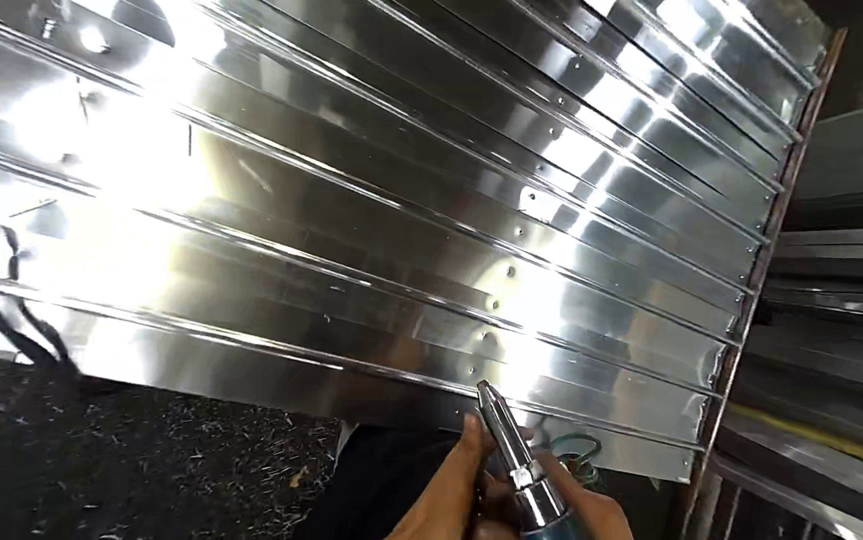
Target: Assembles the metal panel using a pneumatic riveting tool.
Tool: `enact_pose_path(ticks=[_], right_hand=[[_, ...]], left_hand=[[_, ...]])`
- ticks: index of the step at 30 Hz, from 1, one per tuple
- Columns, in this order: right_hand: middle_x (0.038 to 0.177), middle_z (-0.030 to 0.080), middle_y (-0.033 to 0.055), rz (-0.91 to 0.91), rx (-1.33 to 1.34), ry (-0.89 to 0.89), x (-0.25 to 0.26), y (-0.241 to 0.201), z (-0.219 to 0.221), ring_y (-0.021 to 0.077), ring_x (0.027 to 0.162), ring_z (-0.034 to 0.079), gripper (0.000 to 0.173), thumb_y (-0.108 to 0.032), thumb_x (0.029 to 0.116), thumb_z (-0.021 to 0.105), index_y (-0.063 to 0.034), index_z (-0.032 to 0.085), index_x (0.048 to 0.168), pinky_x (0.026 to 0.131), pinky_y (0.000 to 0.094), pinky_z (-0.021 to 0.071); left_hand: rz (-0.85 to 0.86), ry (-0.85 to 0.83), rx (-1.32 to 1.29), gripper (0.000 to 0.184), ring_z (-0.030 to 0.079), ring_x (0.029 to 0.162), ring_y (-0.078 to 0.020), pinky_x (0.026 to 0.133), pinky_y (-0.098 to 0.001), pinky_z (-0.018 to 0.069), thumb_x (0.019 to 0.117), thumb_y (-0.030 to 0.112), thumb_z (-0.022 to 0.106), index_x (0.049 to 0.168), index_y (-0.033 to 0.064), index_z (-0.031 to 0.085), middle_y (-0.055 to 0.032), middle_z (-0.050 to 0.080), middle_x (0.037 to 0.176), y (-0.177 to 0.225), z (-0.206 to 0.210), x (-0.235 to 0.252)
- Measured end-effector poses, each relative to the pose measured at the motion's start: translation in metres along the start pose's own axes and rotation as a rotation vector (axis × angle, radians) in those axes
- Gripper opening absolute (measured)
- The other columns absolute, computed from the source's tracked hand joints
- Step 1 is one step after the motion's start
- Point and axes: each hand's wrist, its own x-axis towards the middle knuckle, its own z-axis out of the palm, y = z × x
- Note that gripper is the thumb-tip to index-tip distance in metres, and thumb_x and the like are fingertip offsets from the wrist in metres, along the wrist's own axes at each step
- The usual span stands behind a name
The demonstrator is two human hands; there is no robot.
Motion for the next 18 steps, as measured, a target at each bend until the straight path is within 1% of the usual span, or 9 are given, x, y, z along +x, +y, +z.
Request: enact_pose_path(ticks=[1,2,4,6,9,12,14,16,18], right_hand=[[0.092,0.076,0.0136,-0.026,-0.034,0.010,-0.005,0.001,0.006,0.0175,0.082,0.074,0.045,-0.025,0.0847,0.084,0.0054,0.069,0.114,0.079,0.0380,0.0618],[0.090,0.076,0.0130,-0.048,-0.069,0.018,-0.009,0.001,0.010,0.0184,0.081,0.074,0.041,-0.024,0.0848,0.083,0.0035,0.070,0.112,0.076,0.0387,0.0616],[0.087,0.076,0.0135,-0.089,-0.122,0.062,-0.015,0.003,0.013,0.0201,0.076,0.074,0.034,-0.019,0.0851,0.080,0.0026,0.071,0.111,0.070,0.0399,0.0605],[0.087,0.076,0.0107,-0.106,-0.119,0.129,-0.022,0.012,0.013,0.0169,0.076,0.073,0.032,-0.018,0.0866,0.078,0.0013,0.070,0.111,0.070,0.0368,0.0608],[0.086,0.077,0.0065,-0.067,-0.032,0.286,-0.033,0.031,0.015,0.0121,0.074,0.073,0.035,-0.015,0.0824,0.082,0.0027,0.069,0.110,0.069,0.0326,0.0632],[0.084,0.075,0.0056,0.009,0.107,0.423,-0.034,0.039,0.014,0.0130,0.073,0.073,0.036,-0.007,0.0798,0.080,0.0057,0.067,0.110,0.068,0.0325,0.0639],[0.083,0.074,0.0052,0.012,0.194,0.482,-0.032,0.040,0.010,0.0129,0.073,0.072,0.033,-0.001,0.0789,0.079,0.0059,0.066,0.108,0.068,0.0308,0.0635],[0.083,0.074,0.0052,-0.009,0.249,0.482,-0.030,0.041,0.006,0.0133,0.073,0.072,0.032,0.002,0.0788,0.077,0.0061,0.064,0.107,0.068,0.0305,0.0633],[0.084,0.074,0.0058,-0.022,0.275,0.446,-0.030,0.039,0.003,0.0138,0.074,0.072,0.030,0.001,0.0793,0.078,0.0060,0.065,0.106,0.069,0.0314,0.0633]], left_hand=[[0.050,-0.014,0.045,0.074,0.065,0.085,-0.0011,0.074,-0.0213,0.0562,0.1089,0.050,0.009,0.141,-0.0020,0.050,-0.0023,0.069,0.111,-0.008,-0.002,-0.003],[0.080,-0.009,0.102,0.069,0.065,0.090,-0.0028,0.079,-0.0232,0.0561,0.1095,0.047,0.015,0.141,-0.0040,0.050,-0.0042,0.068,0.115,-0.013,-0.003,-0.005],[0.053,0.041,0.215,0.056,0.065,0.082,-0.0031,0.071,-0.0232,0.0562,0.1098,0.037,0.022,0.139,0.0017,0.055,-0.0009,0.070,0.104,-0.012,-0.001,-0.009],[0.061,0.059,0.311,0.048,0.062,0.071,-0.0039,0.062,-0.0233,0.0535,0.1112,0.035,0.029,0.137,0.0066,0.059,0.0015,0.069,0.094,-0.009,-0.001,-0.010],[0.101,0.161,0.325,0.032,0.050,0.054,-0.0043,0.048,-0.0221,0.0432,0.1064,0.015,0.047,0.133,0.0090,0.063,0.0012,0.065,0.081,-0.007,-0.005,-0.011],[0.137,0.339,0.410,0.025,0.051,0.055,-0.0020,0.052,-0.0216,0.0446,0.1003,0.005,0.054,0.115,0.0051,0.074,0.0022,0.069,0.080,-0.012,-0.002,-0.019],[0.165,0.234,0.449,0.020,0.059,0.064,-0.0005,0.062,-0.0221,0.0508,0.0997,0.008,0.059,0.108,0.0022,0.077,0.0014,0.072,0.081,-0.015,0.008,-0.023],[0.215,0.206,0.378,0.019,0.051,0.055,0.0016,0.054,-0.0190,0.0436,0.1008,0.009,0.060,0.096,0.0022,0.077,0.0047,0.065,0.069,-0.014,0.023,-0.017],[0.176,0.259,0.294,0.028,0.042,0.048,-0.0003,0.047,-0.0197,0.0355,0.1030,0.013,0.058,0.080,0.0047,0.073,0.0059,0.055,0.059,-0.008,0.032,-0.006]])
